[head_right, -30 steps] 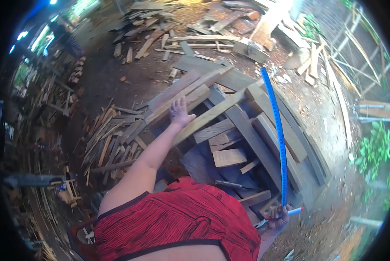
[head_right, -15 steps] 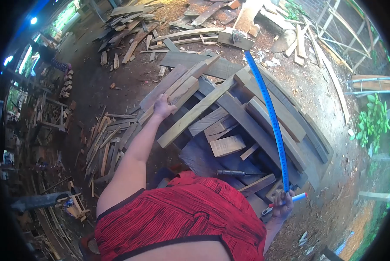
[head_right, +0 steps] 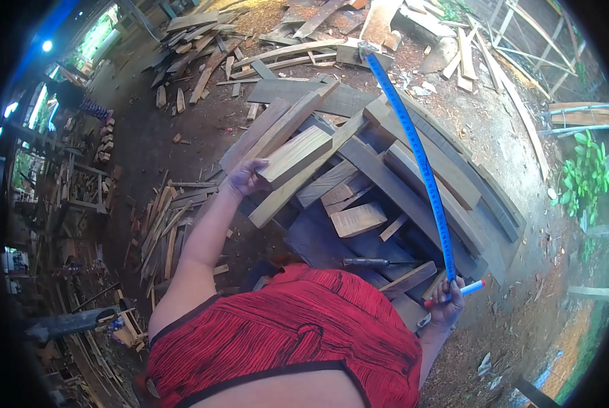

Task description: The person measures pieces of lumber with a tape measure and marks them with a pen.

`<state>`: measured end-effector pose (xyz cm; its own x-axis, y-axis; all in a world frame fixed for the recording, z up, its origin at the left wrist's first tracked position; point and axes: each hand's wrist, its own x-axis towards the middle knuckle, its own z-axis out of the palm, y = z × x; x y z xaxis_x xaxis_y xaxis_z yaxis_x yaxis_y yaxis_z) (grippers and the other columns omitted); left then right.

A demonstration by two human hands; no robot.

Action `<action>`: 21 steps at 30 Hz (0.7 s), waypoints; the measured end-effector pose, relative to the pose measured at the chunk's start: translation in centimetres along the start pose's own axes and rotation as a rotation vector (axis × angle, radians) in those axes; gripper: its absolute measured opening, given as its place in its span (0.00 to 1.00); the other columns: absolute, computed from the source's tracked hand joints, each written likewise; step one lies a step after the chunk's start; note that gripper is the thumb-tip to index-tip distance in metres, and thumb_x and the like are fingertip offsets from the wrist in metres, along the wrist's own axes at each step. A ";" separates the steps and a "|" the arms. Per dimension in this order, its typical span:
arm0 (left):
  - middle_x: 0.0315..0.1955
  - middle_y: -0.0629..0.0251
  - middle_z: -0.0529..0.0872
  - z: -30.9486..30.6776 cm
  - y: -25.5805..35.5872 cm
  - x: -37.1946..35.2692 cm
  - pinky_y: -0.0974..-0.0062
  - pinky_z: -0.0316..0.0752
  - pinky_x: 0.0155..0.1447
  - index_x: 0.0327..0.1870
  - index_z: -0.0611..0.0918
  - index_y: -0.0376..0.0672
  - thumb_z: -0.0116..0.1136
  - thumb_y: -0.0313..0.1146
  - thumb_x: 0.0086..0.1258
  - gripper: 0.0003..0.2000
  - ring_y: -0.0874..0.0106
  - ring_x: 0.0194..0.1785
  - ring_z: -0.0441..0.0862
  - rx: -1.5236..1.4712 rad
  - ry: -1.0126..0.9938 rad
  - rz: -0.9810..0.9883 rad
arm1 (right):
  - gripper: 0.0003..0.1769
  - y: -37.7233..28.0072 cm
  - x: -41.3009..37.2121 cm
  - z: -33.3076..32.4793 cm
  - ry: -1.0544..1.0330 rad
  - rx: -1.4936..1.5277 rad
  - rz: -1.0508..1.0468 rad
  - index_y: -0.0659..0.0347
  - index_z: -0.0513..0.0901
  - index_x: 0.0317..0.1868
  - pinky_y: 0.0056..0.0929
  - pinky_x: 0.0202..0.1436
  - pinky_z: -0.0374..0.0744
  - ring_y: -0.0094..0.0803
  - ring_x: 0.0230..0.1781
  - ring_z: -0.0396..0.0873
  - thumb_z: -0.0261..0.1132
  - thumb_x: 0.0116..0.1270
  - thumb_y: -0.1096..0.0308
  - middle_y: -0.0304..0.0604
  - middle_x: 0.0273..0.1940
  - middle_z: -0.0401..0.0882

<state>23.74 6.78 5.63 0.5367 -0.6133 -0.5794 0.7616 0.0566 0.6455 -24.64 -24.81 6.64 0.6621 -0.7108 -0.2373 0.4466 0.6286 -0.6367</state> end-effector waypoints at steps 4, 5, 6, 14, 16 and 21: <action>0.41 0.59 0.84 -1.4 -3.1 0.5 0.67 0.81 0.45 0.49 0.77 0.38 0.59 0.36 0.63 0.16 0.68 0.41 0.84 -0.287 -0.132 -0.092 | 0.05 -0.1 0.9 0.5 -0.020 -0.010 0.020 0.63 0.70 0.42 0.18 0.16 0.67 0.20 0.17 0.65 0.55 0.69 0.72 0.39 0.27 0.66; 0.40 0.60 0.84 -1.6 -3.8 0.1 0.68 0.81 0.42 0.49 0.78 0.39 0.59 0.36 0.63 0.16 0.67 0.40 0.84 -0.300 -0.158 -0.137 | 0.05 -0.1 1.1 0.5 -0.017 -0.016 0.028 0.63 0.70 0.42 0.18 0.16 0.68 0.20 0.16 0.65 0.55 0.69 0.72 0.39 0.27 0.66; 0.38 0.62 0.85 -1.0 -4.7 0.0 0.71 0.80 0.36 0.47 0.80 0.43 0.60 0.38 0.63 0.14 0.67 0.37 0.84 -0.293 -0.153 -0.108 | 0.06 0.0 1.3 0.7 -0.014 -0.011 0.009 0.65 0.71 0.42 0.18 0.17 0.68 0.20 0.17 0.67 0.55 0.67 0.72 0.42 0.28 0.68; 0.37 0.62 0.85 -0.5 -8.1 -1.0 0.71 0.80 0.34 0.46 0.80 0.43 0.63 0.38 0.61 0.15 0.66 0.36 0.83 -0.348 -0.030 -0.154 | 0.07 0.5 2.7 0.9 -0.061 -0.014 0.033 0.67 0.73 0.43 0.19 0.18 0.68 0.21 0.17 0.67 0.56 0.67 0.73 0.42 0.27 0.69; 0.40 0.61 0.83 0.0 -8.8 -1.0 0.71 0.80 0.36 0.49 0.77 0.39 0.65 0.36 0.59 0.19 0.67 0.37 0.83 -0.307 0.060 -0.214 | 0.07 0.5 2.9 0.8 -0.058 -0.008 0.046 0.67 0.74 0.43 0.19 0.17 0.68 0.22 0.18 0.67 0.55 0.67 0.74 0.42 0.27 0.69; 0.40 0.61 0.82 1.3 -10.6 -2.0 0.69 0.80 0.39 0.50 0.74 0.36 0.65 0.32 0.58 0.20 0.69 0.38 0.83 0.123 0.106 -0.073 | 0.07 0.3 2.7 0.9 -0.024 -0.016 0.027 0.67 0.74 0.43 0.19 0.17 0.68 0.22 0.18 0.68 0.55 0.67 0.74 0.42 0.26 0.69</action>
<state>14.11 6.35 0.62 0.5217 -0.5256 -0.6720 0.7531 -0.0863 0.6522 -22.15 -26.27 6.45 0.6882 -0.6856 -0.2371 0.4190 0.6424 -0.6417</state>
